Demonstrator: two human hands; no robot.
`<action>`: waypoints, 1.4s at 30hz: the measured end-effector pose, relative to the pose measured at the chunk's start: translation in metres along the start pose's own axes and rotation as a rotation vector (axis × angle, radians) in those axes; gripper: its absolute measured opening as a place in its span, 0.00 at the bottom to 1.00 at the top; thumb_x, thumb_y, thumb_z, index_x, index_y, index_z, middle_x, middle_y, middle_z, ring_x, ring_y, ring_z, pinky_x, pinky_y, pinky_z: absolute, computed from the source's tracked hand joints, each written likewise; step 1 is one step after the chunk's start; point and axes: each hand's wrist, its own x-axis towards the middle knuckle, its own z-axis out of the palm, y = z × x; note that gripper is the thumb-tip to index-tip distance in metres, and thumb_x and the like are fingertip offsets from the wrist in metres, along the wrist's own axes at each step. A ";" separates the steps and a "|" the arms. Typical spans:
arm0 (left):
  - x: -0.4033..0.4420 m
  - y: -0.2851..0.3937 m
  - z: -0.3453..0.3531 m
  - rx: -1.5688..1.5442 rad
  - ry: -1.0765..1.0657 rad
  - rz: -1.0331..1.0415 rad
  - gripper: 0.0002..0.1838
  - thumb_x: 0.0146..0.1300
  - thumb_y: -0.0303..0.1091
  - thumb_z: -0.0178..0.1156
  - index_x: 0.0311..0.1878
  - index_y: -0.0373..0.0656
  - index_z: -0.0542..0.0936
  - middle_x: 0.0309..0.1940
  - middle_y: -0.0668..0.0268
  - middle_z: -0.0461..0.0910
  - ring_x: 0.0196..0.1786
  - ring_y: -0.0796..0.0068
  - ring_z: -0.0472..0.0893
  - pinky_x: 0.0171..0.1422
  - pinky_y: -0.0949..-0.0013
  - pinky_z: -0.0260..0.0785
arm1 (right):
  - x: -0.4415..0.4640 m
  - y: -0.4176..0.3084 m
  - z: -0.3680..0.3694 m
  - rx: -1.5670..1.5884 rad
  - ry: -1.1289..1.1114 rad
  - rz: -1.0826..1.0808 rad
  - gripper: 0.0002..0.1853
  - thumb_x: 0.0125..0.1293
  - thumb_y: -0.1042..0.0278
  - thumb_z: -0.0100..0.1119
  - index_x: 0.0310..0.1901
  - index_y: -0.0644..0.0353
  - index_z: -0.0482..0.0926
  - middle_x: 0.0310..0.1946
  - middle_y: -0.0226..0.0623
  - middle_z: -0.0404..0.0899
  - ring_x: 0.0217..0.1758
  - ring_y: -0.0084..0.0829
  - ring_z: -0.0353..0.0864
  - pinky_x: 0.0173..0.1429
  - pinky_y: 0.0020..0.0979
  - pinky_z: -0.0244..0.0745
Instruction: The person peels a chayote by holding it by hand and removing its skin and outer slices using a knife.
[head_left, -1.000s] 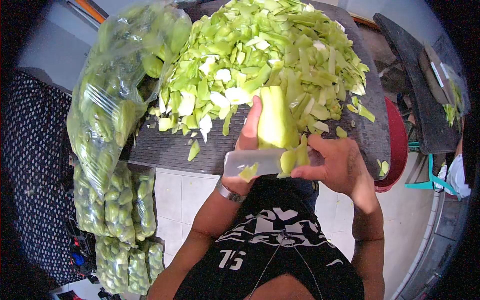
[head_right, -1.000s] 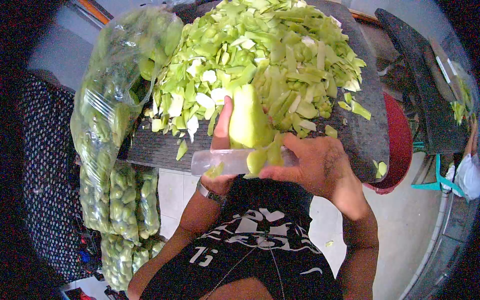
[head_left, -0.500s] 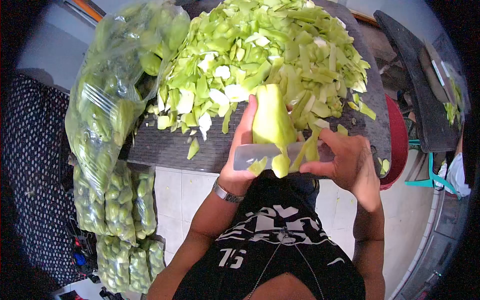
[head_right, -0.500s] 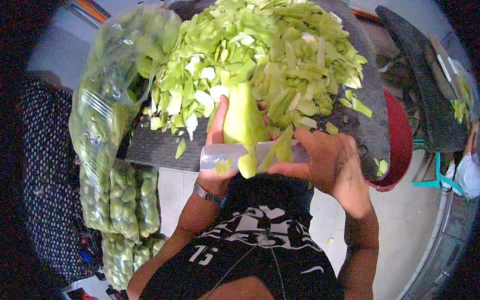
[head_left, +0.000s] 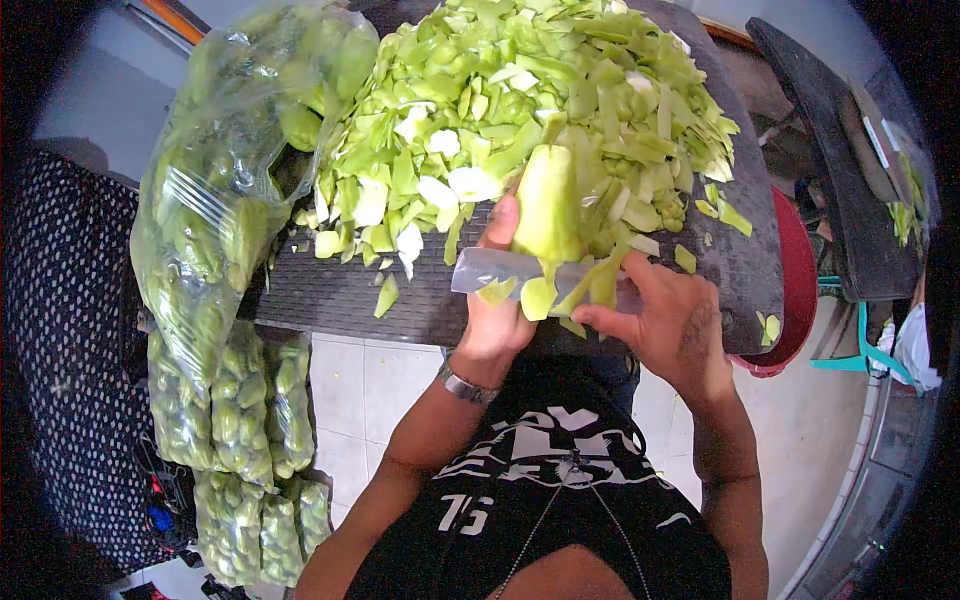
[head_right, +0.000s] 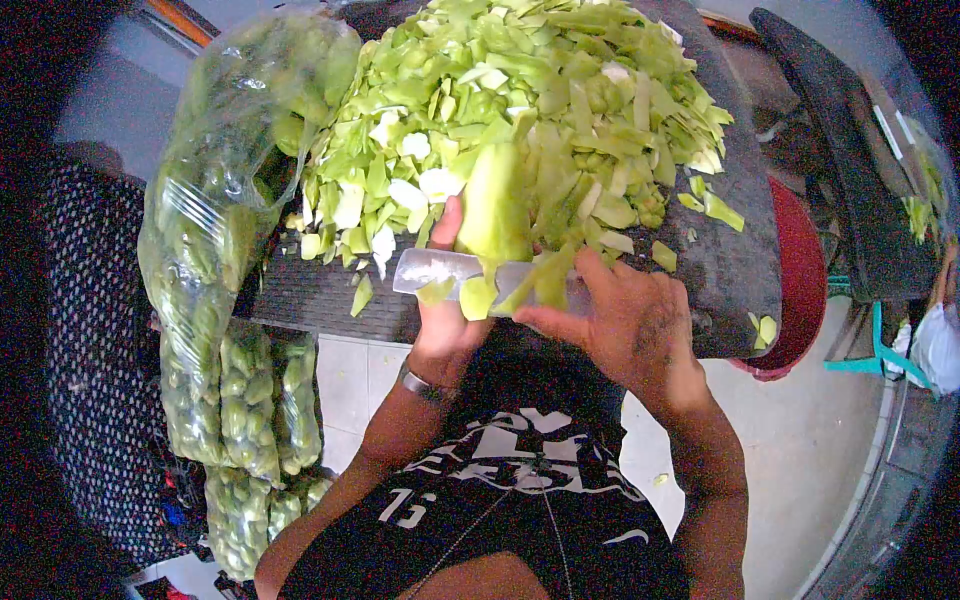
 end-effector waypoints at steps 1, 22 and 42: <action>0.002 -0.001 0.001 0.013 0.014 0.018 0.37 0.77 0.56 0.54 0.78 0.39 0.64 0.69 0.59 0.74 0.67 0.67 0.77 0.73 0.60 0.69 | 0.002 0.000 0.000 -0.023 0.011 -0.012 0.37 0.58 0.23 0.63 0.40 0.57 0.78 0.26 0.44 0.84 0.29 0.51 0.87 0.35 0.49 0.80; -0.001 0.009 -0.002 -0.003 0.155 -0.064 0.25 0.81 0.54 0.47 0.68 0.46 0.72 0.51 0.61 0.83 0.46 0.63 0.86 0.37 0.59 0.83 | 0.028 0.019 -0.022 0.139 -0.175 0.281 0.34 0.62 0.29 0.66 0.42 0.60 0.80 0.28 0.54 0.84 0.37 0.58 0.87 0.41 0.52 0.80; -0.002 0.027 0.001 -0.005 0.243 -0.119 0.25 0.79 0.52 0.51 0.68 0.45 0.74 0.56 0.65 0.83 0.56 0.66 0.84 0.58 0.50 0.80 | 0.033 0.081 -0.024 0.160 0.045 0.467 0.32 0.75 0.36 0.56 0.38 0.65 0.81 0.29 0.57 0.79 0.32 0.55 0.81 0.40 0.48 0.73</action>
